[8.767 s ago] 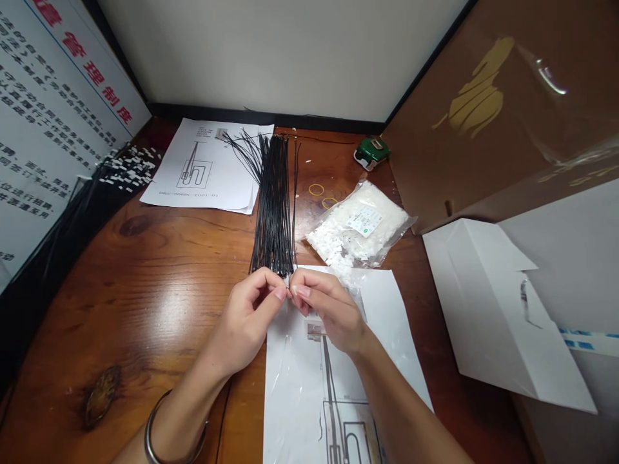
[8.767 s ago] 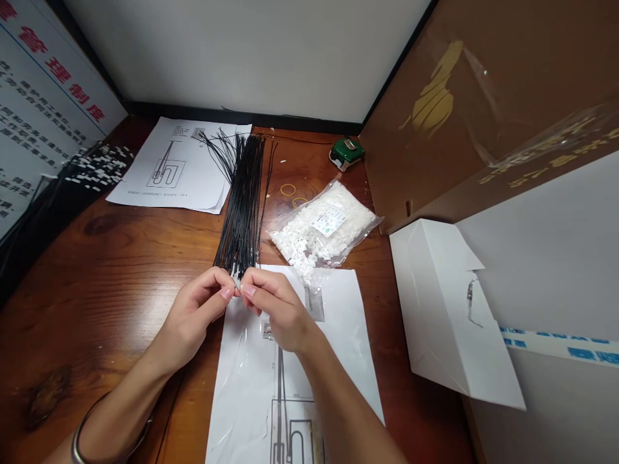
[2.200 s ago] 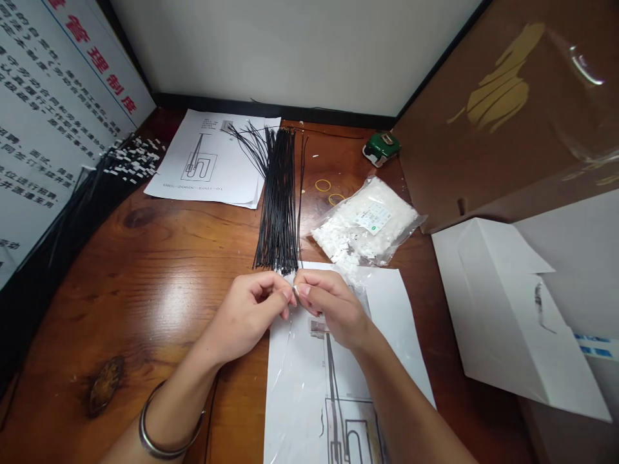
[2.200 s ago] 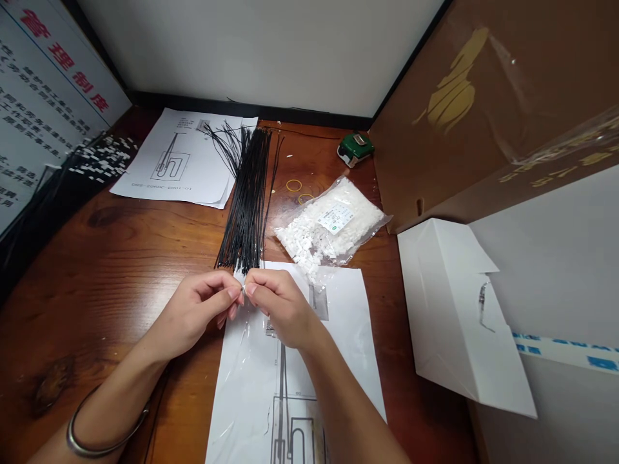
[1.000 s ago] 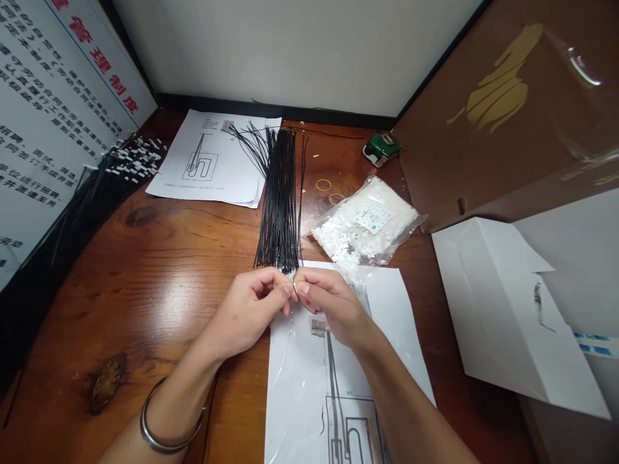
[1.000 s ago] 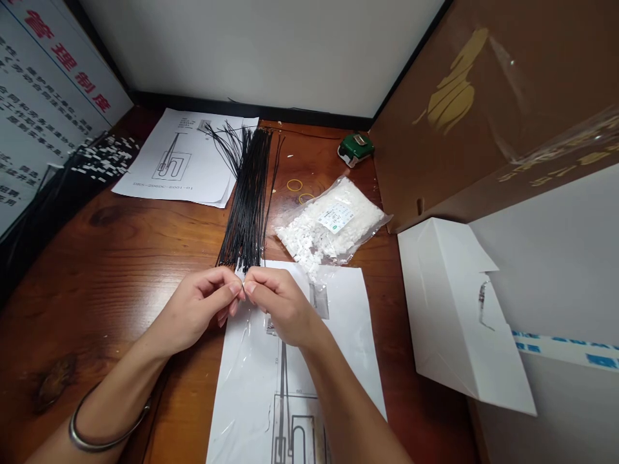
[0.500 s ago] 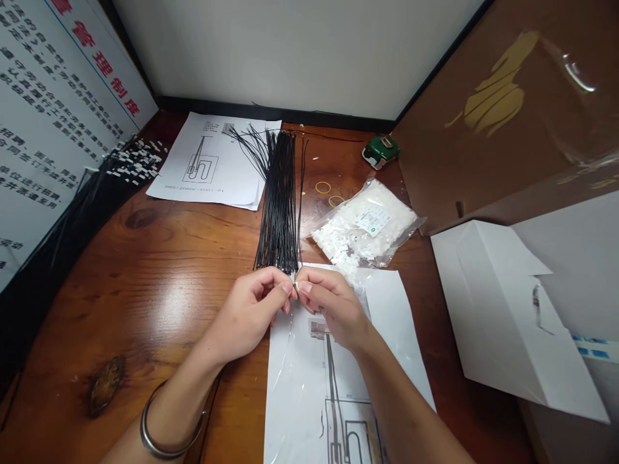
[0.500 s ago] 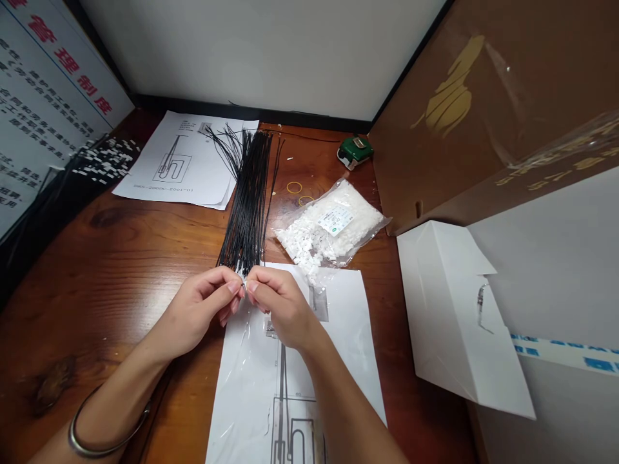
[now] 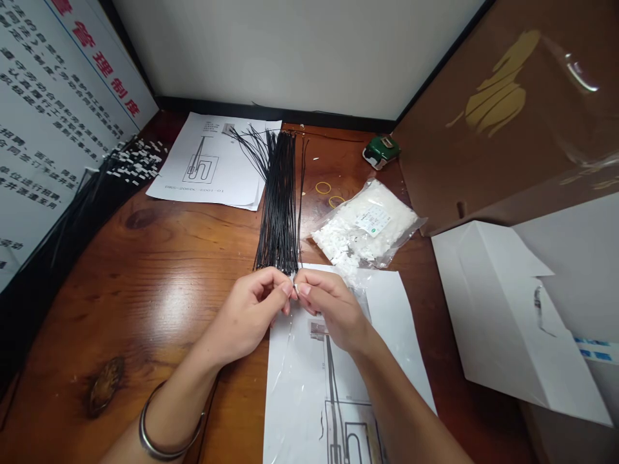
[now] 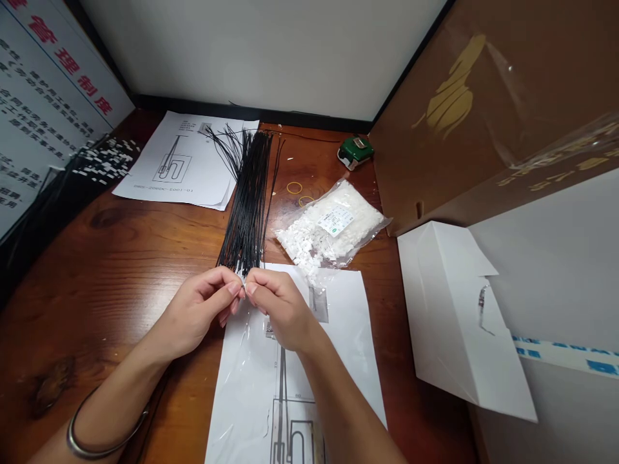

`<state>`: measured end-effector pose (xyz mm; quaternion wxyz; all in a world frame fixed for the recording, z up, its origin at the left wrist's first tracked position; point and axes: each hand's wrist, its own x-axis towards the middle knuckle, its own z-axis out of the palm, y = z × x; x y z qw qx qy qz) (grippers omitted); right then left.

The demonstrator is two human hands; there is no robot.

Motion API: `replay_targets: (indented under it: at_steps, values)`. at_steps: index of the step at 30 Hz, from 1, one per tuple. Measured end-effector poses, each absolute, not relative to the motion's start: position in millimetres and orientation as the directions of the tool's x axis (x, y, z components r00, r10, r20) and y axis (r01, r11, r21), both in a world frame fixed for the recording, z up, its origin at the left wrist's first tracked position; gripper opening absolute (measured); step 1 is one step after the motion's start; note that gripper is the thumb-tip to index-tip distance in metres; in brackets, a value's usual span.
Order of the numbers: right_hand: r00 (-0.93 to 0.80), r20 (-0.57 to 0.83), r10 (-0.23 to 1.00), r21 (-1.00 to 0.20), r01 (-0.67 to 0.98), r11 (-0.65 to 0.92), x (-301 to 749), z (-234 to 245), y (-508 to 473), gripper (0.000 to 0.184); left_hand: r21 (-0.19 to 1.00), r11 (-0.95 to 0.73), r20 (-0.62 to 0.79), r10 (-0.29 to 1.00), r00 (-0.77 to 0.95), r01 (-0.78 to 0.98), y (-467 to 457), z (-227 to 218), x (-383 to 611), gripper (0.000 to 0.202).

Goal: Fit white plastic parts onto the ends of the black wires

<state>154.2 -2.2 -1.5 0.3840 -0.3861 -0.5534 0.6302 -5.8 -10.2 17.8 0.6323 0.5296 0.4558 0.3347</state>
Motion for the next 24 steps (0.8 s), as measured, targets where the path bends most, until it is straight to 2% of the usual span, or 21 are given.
replay_targets:
  at_steps: [8, 11, 13, 16, 24]
  values:
    - [-0.398, 0.01, 0.917, -1.0, 0.013, 0.017, 154, -3, -4, 0.03, 0.977, 0.194, -0.212, 0.915, 0.344, 0.086, -10, 18, -7, 0.025]
    - [-0.345, 0.026, 0.938, -0.999, 0.01, 0.031, 152, -5, -5, 0.032, 0.978, 0.201, -0.209, 0.927, 0.312, 0.057, -11, 19, -5, 0.025]
    - [-0.271, 0.054, 0.961, -0.998, -0.037, 0.046, 150, -7, -5, 0.028, 0.978, 0.209, -0.206, 0.941, 0.267, 0.017, -10, 19, -3, 0.025]
    - [-0.143, 0.091, 0.986, -0.993, -0.084, 0.08, 147, -8, -6, 0.013, 0.977, 0.215, -0.209, 0.957, 0.2, -0.008, -10, 19, -1, 0.024]
    - [0.036, 0.239, 0.97, -0.953, 0.2, 0.227, 143, -6, -8, 0.005, 0.97, 0.239, -0.229, 0.957, 0.179, -0.04, -10, 21, -2, 0.017]
